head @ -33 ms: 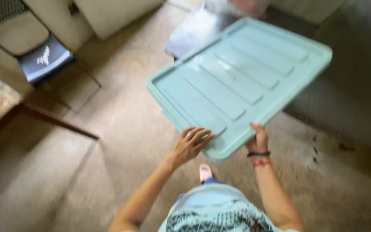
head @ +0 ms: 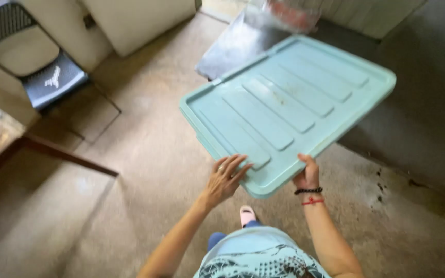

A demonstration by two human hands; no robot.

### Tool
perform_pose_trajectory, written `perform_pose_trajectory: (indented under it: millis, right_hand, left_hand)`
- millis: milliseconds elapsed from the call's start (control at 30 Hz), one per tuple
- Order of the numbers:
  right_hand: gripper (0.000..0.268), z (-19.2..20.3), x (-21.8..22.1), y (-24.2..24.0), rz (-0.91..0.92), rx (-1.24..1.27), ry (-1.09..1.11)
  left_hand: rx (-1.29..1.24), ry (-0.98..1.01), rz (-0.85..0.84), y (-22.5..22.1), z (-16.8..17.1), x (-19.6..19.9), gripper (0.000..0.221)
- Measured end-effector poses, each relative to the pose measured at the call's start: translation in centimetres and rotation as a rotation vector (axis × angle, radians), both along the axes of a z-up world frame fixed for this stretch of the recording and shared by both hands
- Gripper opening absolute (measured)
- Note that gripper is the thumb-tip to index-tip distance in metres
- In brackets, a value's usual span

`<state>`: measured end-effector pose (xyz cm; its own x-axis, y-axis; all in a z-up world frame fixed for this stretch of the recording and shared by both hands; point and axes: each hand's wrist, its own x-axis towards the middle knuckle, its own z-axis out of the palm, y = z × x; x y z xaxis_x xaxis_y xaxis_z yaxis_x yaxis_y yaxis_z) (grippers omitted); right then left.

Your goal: The person sets aside a blue plastic lid and begins filling small plastic bags with food pieces from a large bin by hand. They place the filled bags onto the lid and continue scooping more food into additional bags.

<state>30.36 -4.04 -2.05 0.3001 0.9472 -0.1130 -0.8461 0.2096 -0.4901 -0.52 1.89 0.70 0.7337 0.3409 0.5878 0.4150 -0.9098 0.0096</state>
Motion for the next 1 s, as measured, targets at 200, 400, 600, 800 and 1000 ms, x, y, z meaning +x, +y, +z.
perform_pose_trajectory:
  millis: [200,400,600,800,1000]
  right_hand:
    - [0.045,-10.3,1.2,14.3,-0.140,-0.253,0.237]
    - [0.041,-9.8,-4.4,26.1,-0.313,-0.422,0.237]
    - [0.043,-6.7,-6.3,32.4,-0.664,-0.509,-0.026]
    - [0.061,11.5,-2.1,22.1,-0.844,-0.512,-0.654]
    - [0.057,15.2,-4.2,17.0,-1.047,-1.024,-1.173]
  left_hand:
    - [-0.439,-0.270,0.352,8.3,-0.5,-6.8,0.060]
    - [-0.752,-0.313,0.560,20.5,-6.2,-17.7,0.043]
    - [-0.802,-0.200,0.278,41.1,-3.6,-23.2,0.038]
    - [-0.851,-0.201,0.096,57.9,-0.3,-22.9,0.036]
    - [-1.099,-0.316,-0.114,69.5,-0.2,-13.0,0.034]
